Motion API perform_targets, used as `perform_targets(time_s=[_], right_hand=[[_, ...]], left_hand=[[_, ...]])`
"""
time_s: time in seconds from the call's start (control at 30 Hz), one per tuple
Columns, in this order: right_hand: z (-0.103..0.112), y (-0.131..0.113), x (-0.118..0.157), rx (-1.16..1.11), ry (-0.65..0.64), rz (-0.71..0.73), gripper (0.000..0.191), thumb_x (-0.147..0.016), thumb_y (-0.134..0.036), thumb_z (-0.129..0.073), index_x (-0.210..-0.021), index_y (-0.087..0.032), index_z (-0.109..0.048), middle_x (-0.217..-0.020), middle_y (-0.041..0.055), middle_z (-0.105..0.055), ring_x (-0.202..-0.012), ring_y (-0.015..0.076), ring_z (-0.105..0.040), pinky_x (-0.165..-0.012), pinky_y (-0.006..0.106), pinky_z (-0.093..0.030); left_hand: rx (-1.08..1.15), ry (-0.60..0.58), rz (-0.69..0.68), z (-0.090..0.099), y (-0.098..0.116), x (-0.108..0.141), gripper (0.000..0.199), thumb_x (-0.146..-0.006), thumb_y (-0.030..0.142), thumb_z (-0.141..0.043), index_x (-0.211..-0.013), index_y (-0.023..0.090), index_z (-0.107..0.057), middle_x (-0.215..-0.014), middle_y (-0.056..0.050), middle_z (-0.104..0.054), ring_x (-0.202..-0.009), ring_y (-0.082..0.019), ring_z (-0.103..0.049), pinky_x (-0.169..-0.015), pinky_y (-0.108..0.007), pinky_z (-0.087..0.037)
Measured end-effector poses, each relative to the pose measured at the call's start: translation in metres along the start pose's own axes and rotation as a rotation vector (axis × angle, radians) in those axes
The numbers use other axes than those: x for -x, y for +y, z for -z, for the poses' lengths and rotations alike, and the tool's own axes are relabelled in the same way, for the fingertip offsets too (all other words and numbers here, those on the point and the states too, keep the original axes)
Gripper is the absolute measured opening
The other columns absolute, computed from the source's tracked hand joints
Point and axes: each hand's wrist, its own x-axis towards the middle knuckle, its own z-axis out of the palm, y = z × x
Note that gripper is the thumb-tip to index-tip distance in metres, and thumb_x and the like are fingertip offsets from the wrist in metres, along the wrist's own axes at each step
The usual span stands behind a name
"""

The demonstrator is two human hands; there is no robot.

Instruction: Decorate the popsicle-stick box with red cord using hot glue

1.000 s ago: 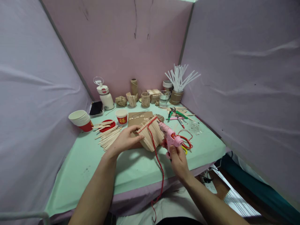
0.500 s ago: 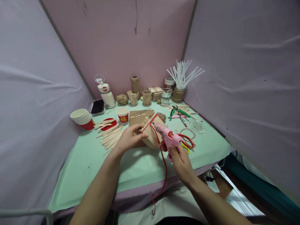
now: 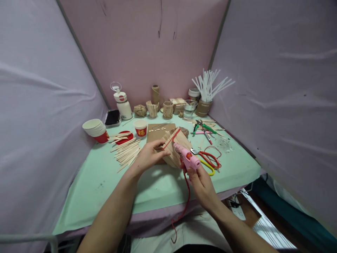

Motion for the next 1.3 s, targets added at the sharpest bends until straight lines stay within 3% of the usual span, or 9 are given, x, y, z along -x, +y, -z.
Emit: perform_targets(time_s=[0.17, 0.43, 0.63, 0.83, 1.3], right_hand=[[0.0004, -0.0001, -0.0005, 0.029, 0.033, -0.012, 0.048, -0.094, -0.056, -0.041, -0.109, -0.016, -0.064, -0.084, 0.0093, -0.066, -0.087, 0.0257, -0.063, -0.08, 0.037, -0.052], [-0.0015, 0.0029, -0.001, 0.033, 0.041, 0.005, 0.048, -0.095, -0.055, -0.04, -0.112, -0.017, -0.062, -0.102, 0.013, -0.068, -0.102, 0.0267, -0.063, -0.09, 0.038, -0.05], [-0.0021, 0.0045, -0.0006, 0.041, 0.072, 0.0, 0.047, -0.094, -0.056, -0.041, -0.111, -0.017, -0.062, -0.085, 0.009, -0.066, -0.082, 0.0242, -0.062, -0.074, 0.035, -0.053], [-0.0006, 0.0051, -0.0007, -0.01, 0.042, -0.057, 0.046, -0.093, -0.057, -0.042, -0.105, -0.018, -0.062, -0.07, 0.0032, -0.057, -0.061, 0.0185, -0.052, -0.054, 0.029, -0.046], [0.0017, 0.0033, 0.0024, -0.013, 0.016, -0.054, 0.046, -0.093, -0.057, -0.043, -0.096, -0.016, -0.063, -0.07, 0.0027, -0.057, -0.059, 0.016, -0.051, -0.052, 0.027, -0.045]], left_hand=[[0.005, 0.005, 0.0, -0.0003, 0.0005, 0.0005, 0.035, -0.078, 0.038, -0.068, -0.106, 0.018, -0.071, -0.107, -0.005, -0.074, -0.099, -0.024, -0.066, -0.086, -0.031, -0.051], [0.011, 0.01, -0.006, -0.0013, 0.0018, 0.0004, 0.034, -0.077, 0.038, -0.068, -0.104, 0.018, -0.071, -0.104, -0.005, -0.075, -0.096, -0.024, -0.065, -0.085, -0.031, -0.051], [0.029, -0.006, -0.019, -0.0025, 0.0009, 0.0011, 0.032, -0.078, 0.037, -0.068, -0.104, 0.018, -0.071, -0.103, -0.004, -0.074, -0.094, -0.022, -0.065, -0.084, -0.03, -0.051], [0.053, 0.002, 0.004, -0.0046, -0.0007, 0.0011, 0.036, -0.077, 0.037, -0.068, -0.107, 0.018, -0.07, -0.105, -0.005, -0.074, -0.095, -0.023, -0.065, -0.085, -0.032, -0.051], [0.03, -0.007, -0.013, -0.0037, -0.0002, 0.0012, 0.033, -0.077, 0.036, -0.068, -0.105, 0.018, -0.071, -0.101, -0.004, -0.074, -0.092, -0.023, -0.064, -0.085, -0.032, -0.051]])
